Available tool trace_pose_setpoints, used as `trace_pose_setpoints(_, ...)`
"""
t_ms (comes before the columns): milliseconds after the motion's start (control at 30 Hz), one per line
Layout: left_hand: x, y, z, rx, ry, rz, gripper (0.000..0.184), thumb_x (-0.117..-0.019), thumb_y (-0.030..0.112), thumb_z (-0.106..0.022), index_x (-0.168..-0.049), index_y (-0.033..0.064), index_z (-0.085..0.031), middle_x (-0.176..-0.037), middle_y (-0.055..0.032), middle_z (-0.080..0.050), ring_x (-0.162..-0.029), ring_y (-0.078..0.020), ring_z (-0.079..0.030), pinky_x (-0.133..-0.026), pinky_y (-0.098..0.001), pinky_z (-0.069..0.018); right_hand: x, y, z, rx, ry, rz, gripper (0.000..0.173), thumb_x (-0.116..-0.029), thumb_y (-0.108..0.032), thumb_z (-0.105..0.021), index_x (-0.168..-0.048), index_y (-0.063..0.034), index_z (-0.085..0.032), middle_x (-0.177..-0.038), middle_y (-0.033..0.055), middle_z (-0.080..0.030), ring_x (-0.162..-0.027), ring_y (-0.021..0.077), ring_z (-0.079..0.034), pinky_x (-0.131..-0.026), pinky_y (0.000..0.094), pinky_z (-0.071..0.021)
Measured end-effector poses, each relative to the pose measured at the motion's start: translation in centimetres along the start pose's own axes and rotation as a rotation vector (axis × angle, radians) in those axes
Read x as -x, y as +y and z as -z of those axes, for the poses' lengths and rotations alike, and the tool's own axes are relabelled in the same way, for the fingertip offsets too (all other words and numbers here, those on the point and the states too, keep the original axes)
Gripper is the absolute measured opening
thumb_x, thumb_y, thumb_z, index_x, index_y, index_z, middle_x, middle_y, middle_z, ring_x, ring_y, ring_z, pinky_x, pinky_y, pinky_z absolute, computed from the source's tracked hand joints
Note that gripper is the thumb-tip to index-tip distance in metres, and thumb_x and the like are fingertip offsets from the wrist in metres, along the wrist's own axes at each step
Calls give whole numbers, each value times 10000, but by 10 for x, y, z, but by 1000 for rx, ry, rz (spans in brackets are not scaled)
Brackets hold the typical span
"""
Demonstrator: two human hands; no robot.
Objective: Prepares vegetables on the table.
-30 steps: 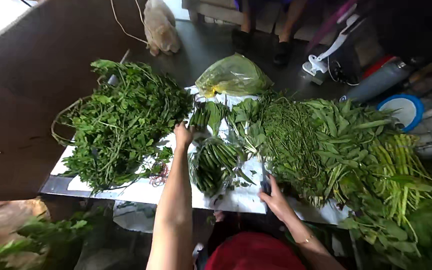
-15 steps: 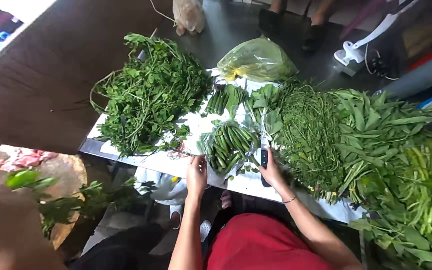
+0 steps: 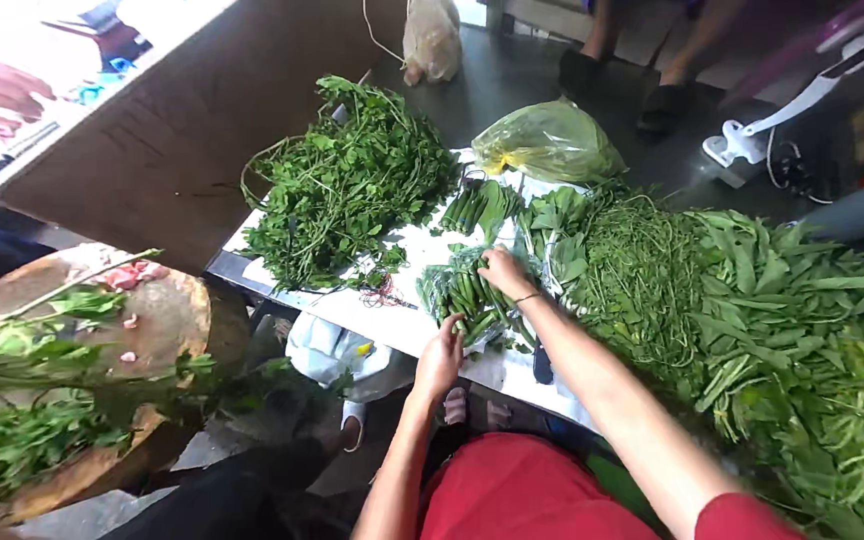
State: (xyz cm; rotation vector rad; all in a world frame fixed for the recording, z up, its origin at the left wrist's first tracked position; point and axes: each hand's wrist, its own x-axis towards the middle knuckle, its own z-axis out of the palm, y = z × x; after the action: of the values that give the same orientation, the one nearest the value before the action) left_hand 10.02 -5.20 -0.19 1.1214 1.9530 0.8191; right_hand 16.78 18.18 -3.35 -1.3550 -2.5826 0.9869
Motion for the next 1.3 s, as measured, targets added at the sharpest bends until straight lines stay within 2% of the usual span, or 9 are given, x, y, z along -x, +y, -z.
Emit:
trace_pose_setpoints(133, 11, -5, 0, 371, -8, 29, 369, -1080, 166, -454, -1392, -17, -524, -914, -96, -686, -741, -140, -684, -732, -332, -600, 55, -4, 42, -193, 93, 107, 257, -937, -155, -738, -1127, 6, -671, -1101, 250, -675, -982, 418, -674, -851, 611, -551)
trace_pose_setpoints(233, 13, -3, -9, 715, -62, 120, 370, -1112, 176, -350, -1335, -58, -529, -917, -91, -699, -795, -167, -707, -773, -349, -612, 113, -13, 48, -241, 295, 311, 196, -931, -155, -746, -1053, -4, -721, -1075, 167, -692, -920, 277, -700, -824, 456, -605)
trace_pose_setpoints(333, 7, 8, -19, 1117, -87, 261, 526, -1129, 351, -195, -1389, -15, -470, -1043, -117, -715, -901, -205, -715, -829, -376, -600, 176, -11, 3, -253, 337, 552, 174, -940, -160, -716, -1019, -10, -757, -1107, 159, -717, -1053, 250, -702, -947, 390, -585)
trace_pose_setpoints(433, 1, 12, -26, 1354, 48, 307, 417, -1125, 291, -241, -1149, 39, -573, -828, -61, -686, -728, -168, -686, -700, -333, -593, 215, -3, -33, -220, 179, 678, 186, -959, -50, -644, -1109, -42, -754, -1203, 168, -698, -1173, 289, -667, -1024, 396, -551)
trace_pose_setpoints(533, -1, 1, -19, 1292, 146, 288, 304, -1124, 196, -320, -1116, 21, -568, -761, -46, -629, -639, -135, -636, -599, -279, -568, 207, 9, -20, -86, 30, 373, 286, -962, -16, -575, -1208, -29, -721, -1263, 181, -668, -1210, 320, -636, -1046, 438, -522)
trace_pose_setpoints(667, 1, -8, -6, 1240, 117, 208, 258, -1114, 162, -343, -1123, 33, -566, -713, -27, -559, -558, -102, -553, -528, -238, -511, 154, 21, -7, 220, -15, 124, 282, -1001, -180, -616, -1208, -4, -692, -1182, 207, -696, -1206, 392, -615, -1075, 551, -443)
trace_pose_setpoints(900, 10, -1, 2, 1163, 8, 1, 270, -1068, 109, -322, -1150, 25, -566, -751, -13, -602, -655, -122, -616, -658, -292, -565, 127, 29, 1, 188, 20, 71, 294, -986, -117, -605, -1254, -24, -682, -1196, 193, -711, -1184, 377, -650, -1038, 547, -488)
trace_pose_setpoints(1100, 17, 9, 9, 779, -59, -179, 312, -1049, 95, -379, -1265, -57, -544, -1198, -131, -678, -1125, -208, -667, -994, -402, -548, 157, -14, 72, -119, -38, 413, 205, -980, -130, -655, -1114, -17, -762, -1072, 165, -709, -932, 268, -695, -872, 420, -578)
trace_pose_setpoints(1300, 15, 26, -3, 695, -127, -215, 290, -1064, 124, -400, -1252, -29, -560, -1076, -56, -697, -989, -110, -683, -917, -324, -568, 151, -45, 74, -177, -233, 444, 196, -978, -138, -670, -1109, -5, -729, -1011, 149, -718, -865, 214, -681, -843, 382, -560)
